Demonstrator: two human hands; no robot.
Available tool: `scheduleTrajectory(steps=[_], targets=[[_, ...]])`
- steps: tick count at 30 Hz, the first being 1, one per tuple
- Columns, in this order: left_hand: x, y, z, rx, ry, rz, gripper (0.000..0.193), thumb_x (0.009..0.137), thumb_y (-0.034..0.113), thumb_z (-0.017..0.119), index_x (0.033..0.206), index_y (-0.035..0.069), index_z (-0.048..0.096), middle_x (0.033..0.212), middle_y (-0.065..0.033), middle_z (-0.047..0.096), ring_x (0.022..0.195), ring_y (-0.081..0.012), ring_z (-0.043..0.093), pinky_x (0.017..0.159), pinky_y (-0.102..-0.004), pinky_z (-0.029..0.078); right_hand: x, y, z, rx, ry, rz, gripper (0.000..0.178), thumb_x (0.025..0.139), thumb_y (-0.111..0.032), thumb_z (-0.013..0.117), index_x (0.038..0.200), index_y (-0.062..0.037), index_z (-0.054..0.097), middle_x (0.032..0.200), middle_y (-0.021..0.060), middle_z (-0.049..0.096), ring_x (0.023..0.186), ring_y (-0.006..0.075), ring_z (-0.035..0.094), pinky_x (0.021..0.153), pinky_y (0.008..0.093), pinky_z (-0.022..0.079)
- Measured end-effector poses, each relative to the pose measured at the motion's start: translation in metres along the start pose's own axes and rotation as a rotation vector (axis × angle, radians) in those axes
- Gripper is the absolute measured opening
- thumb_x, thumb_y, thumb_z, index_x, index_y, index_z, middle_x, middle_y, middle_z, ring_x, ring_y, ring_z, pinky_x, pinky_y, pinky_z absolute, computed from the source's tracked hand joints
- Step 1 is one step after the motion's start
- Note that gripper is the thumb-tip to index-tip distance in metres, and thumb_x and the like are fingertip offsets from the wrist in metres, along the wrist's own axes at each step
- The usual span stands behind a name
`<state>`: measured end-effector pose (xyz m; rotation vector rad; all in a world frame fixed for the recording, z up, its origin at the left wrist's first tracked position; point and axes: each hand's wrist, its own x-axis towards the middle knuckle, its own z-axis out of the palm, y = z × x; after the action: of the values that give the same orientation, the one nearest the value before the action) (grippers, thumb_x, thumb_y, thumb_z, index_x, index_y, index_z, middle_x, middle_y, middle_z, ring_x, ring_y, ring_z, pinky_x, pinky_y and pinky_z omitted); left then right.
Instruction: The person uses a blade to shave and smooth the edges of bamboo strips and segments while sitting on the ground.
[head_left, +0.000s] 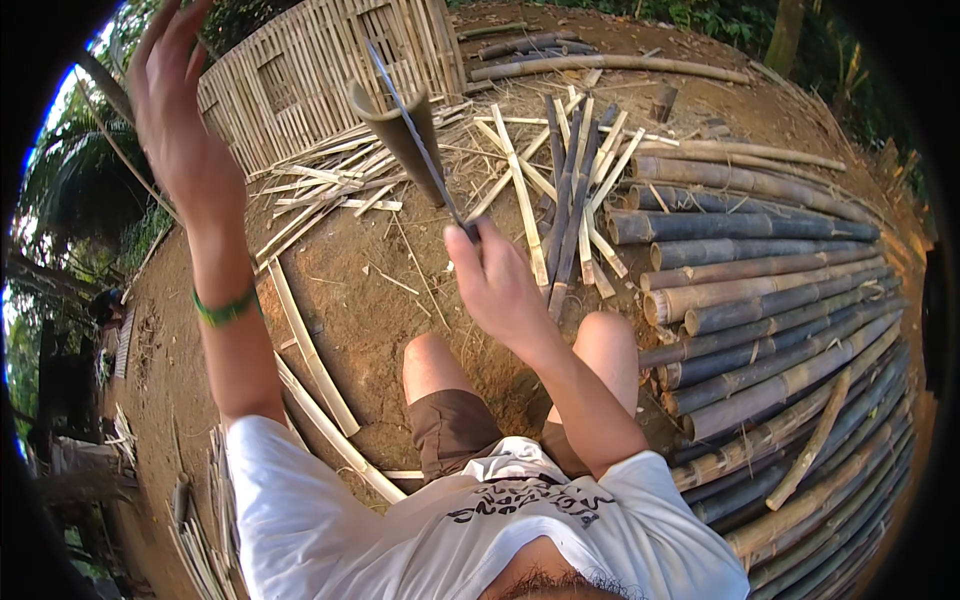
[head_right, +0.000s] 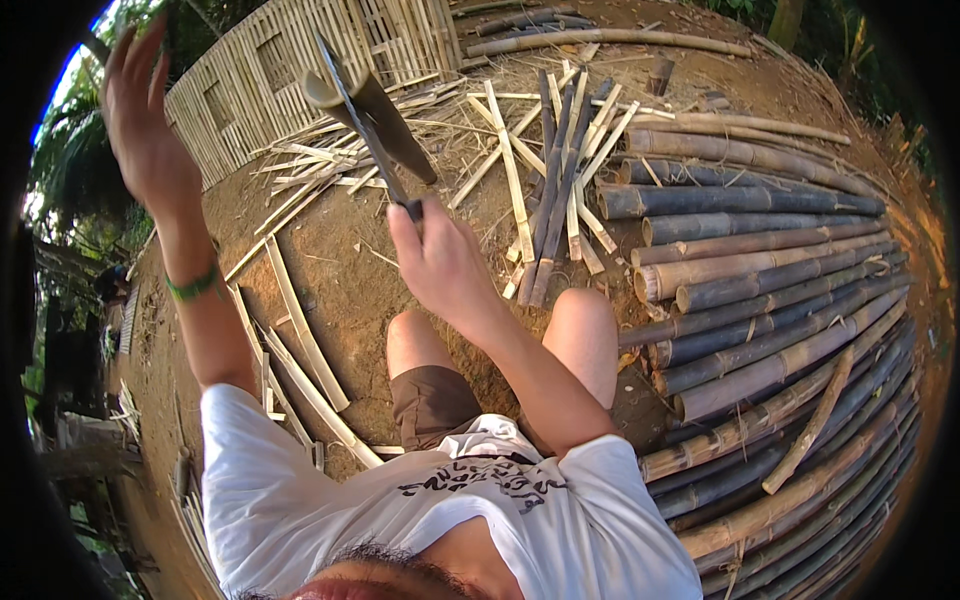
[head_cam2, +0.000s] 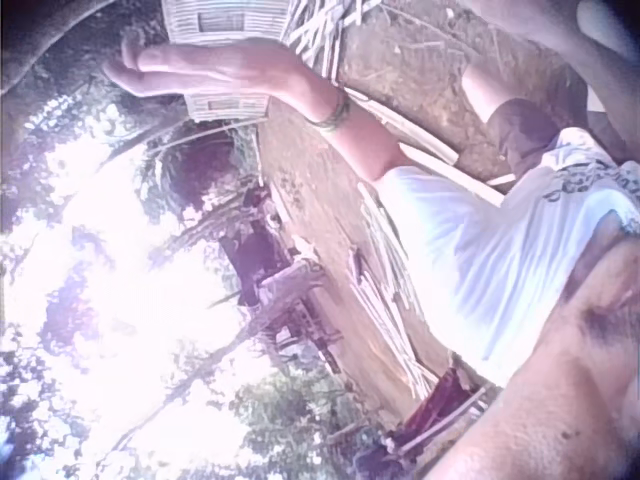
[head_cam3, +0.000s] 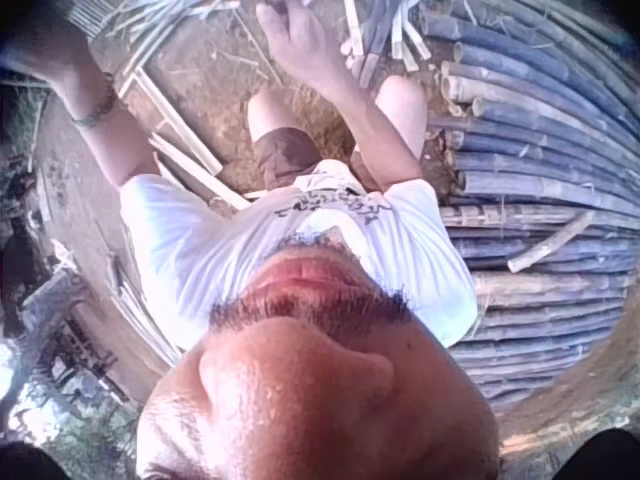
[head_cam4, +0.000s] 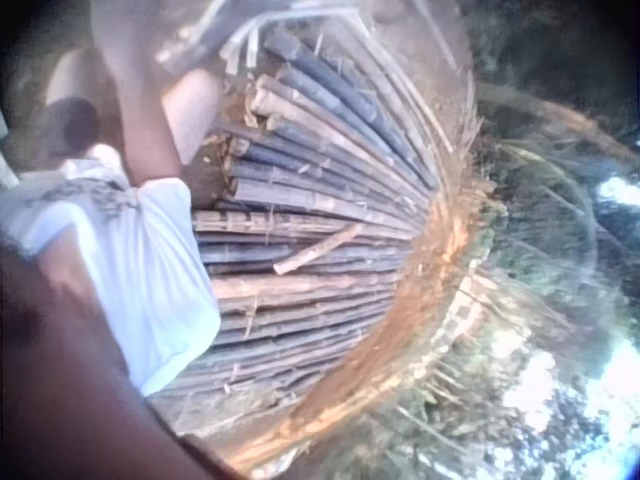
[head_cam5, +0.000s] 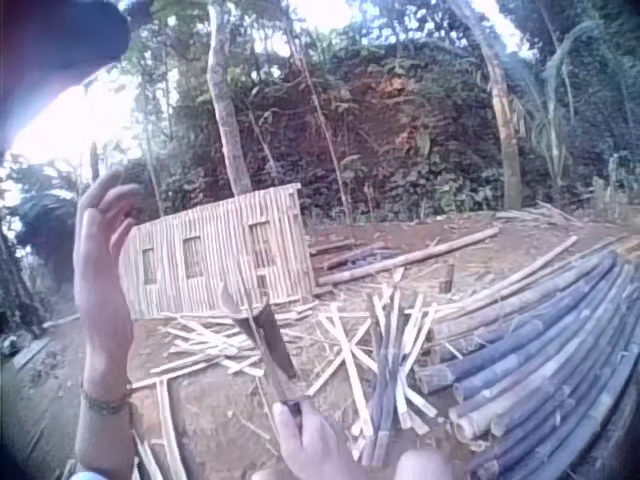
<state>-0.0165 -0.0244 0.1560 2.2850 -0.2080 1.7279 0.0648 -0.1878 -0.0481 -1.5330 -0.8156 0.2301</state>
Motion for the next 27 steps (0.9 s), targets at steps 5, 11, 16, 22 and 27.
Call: scheduleTrajectory(steps=[5,11,16,22,27], targets=[[-0.225,-0.011,0.026,-0.297,-0.043,-0.763,0.070,0.106,0.059,0.031,0.142,0.001,0.048,0.136,-0.0180,0.058,0.132,-0.0282,0.052,0.111,-0.0442,0.038,0.042,-0.016,0.034,0.324,-0.194,0.050,0.048,0.104,-0.042,0.050,0.100,0.0062,0.051,0.069,0.0181,0.064,0.066,0.0322,0.068,0.061,0.0468,0.051],[-0.259,-0.014,0.046,-0.112,0.001,-1.011,0.060,0.103,0.043,0.055,0.138,-0.005,0.047,0.118,-0.0215,0.065,0.099,-0.0290,0.069,0.084,-0.0374,0.059,0.074,-0.031,0.052,0.458,-0.523,0.145,0.070,0.101,-0.052,0.049,0.118,0.0152,0.060,0.118,0.0320,0.062,0.116,0.0371,0.062,0.098,0.0479,0.049],[-0.225,0.005,0.027,-0.272,0.054,-1.093,0.058,0.099,0.028,0.060,0.140,-0.009,0.042,0.118,-0.0269,0.067,0.101,-0.0327,0.070,0.089,-0.0402,0.059,0.052,0.021,-0.039,0.168,-0.313,-0.159,0.068,0.099,-0.055,0.055,0.131,0.0048,0.061,0.136,0.0247,0.051,0.126,0.0355,0.054,0.108,0.0460,0.042],[-0.222,-0.036,-0.022,-0.139,0.130,-1.216,0.023,0.090,0.009,0.065,0.103,-0.010,0.069,0.101,-0.0196,0.073,0.101,-0.0293,0.070,0.098,-0.0439,0.055,-0.079,0.279,-0.271,-0.707,0.591,0.373,0.060,0.090,-0.042,0.068,0.123,0.0075,0.064,0.126,0.0282,0.057,0.124,0.0393,0.052,0.106,0.0505,0.043],[-0.239,-0.098,-0.068,-0.127,0.185,-1.300,0.024,0.100,0.022,0.064,0.092,0.000,0.069,0.096,-0.0099,0.072,0.098,-0.0244,0.069,0.098,-0.0429,0.054,-0.316,0.336,-0.488,-1.627,0.949,1.004,0.064,0.078,-0.049,0.078,0.116,0.0007,0.065,0.128,0.0246,0.057,0.118,0.0392,0.058,0.098,0.0488,0.050]])
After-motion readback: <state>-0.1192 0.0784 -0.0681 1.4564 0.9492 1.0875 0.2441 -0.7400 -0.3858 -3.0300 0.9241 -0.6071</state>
